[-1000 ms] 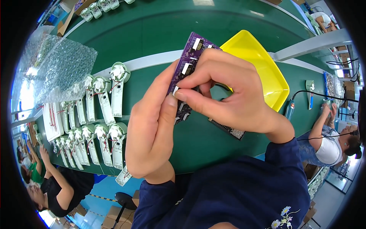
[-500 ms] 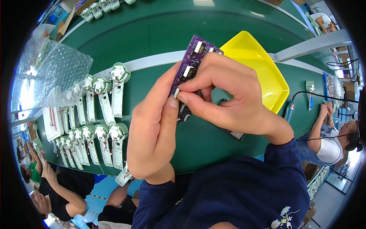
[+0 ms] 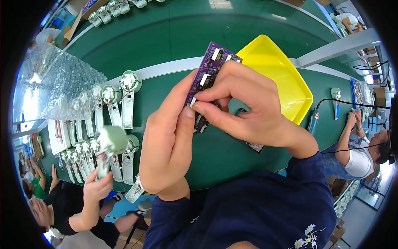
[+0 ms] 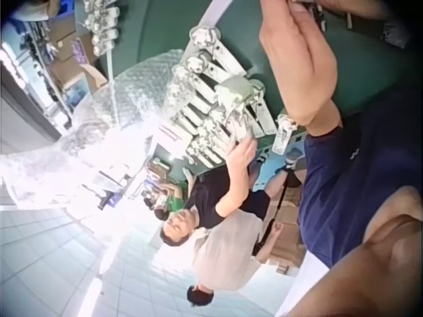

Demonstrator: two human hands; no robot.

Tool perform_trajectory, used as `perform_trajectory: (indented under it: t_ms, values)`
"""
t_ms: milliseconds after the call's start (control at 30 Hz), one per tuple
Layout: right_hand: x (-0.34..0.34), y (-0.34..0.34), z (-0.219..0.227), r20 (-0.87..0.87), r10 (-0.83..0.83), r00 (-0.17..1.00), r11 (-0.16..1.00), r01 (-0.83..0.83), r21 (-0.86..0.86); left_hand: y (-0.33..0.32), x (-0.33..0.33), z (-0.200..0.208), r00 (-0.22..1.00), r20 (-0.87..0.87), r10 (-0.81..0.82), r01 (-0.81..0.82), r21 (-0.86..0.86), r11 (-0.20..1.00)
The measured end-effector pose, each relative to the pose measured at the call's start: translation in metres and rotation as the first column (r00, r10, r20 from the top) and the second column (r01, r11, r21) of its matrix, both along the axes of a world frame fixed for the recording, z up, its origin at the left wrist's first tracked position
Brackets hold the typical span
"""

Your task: The person inserts and presses electronic components into a printed circuit board by hand.

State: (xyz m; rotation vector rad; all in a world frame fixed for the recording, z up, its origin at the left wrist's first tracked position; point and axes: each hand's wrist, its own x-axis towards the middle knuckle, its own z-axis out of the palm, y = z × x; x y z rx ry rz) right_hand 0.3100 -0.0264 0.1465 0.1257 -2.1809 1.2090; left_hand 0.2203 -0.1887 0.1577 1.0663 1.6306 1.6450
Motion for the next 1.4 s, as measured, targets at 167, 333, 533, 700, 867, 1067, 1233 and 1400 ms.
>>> perform_trajectory:
  t_ms: [167, 333, 533, 700, 867, 1067, 1233, 1400]
  values:
    - [0.004, -0.001, 0.001, -0.041, -0.022, 0.999, 0.998, 0.025, 0.058, 0.000, 0.005, 0.003, 0.998, -0.048, 0.035, -0.037, -0.040, 0.999]
    - [0.005, 0.000, 0.000, -0.073, -0.032, 0.997, 0.995, 0.038, 0.090, -0.001, 0.004, 0.000, 0.993, -0.113, 0.038, -0.040, -0.015, 0.999]
    - [0.002, -0.002, 0.000, -0.058, -0.047, 0.997, 0.997, 0.050, 0.066, -0.003, -0.004, 0.001, 1.000, -0.018, -0.016, 0.015, -0.022, 1.000]
    - [0.009, -0.004, 0.014, 0.023, -0.023, 0.999, 1.000, 0.022, 0.016, -0.001, 0.000, 0.003, 0.989, 0.140, -0.039, 0.027, 0.087, 0.996]
    - [0.025, 0.005, 0.016, 0.004, -0.163, 0.987, 0.983, 0.162, 0.085, 0.009, 0.005, -0.006, 0.977, 0.201, -0.069, 0.041, 0.142, 0.989]
    - [0.082, 0.020, 0.015, -0.157, -0.230, 0.960, 0.962, 0.200, -0.188, -0.002, 0.027, -0.003, 0.838, 0.495, -0.229, 0.112, 0.255, 0.960]
    - [0.126, 0.007, 0.024, -0.274, -0.272, 0.922, 0.962, 0.258, -0.086, -0.019, 0.055, 0.013, 0.818, 0.497, -0.290, 0.177, 0.262, 0.949]
    - [0.167, -0.011, 0.050, -0.218, -0.194, 0.956, 0.971, 0.219, 0.097, -0.037, 0.084, 0.040, 0.714, 0.569, -0.408, 0.302, 0.277, 0.912]
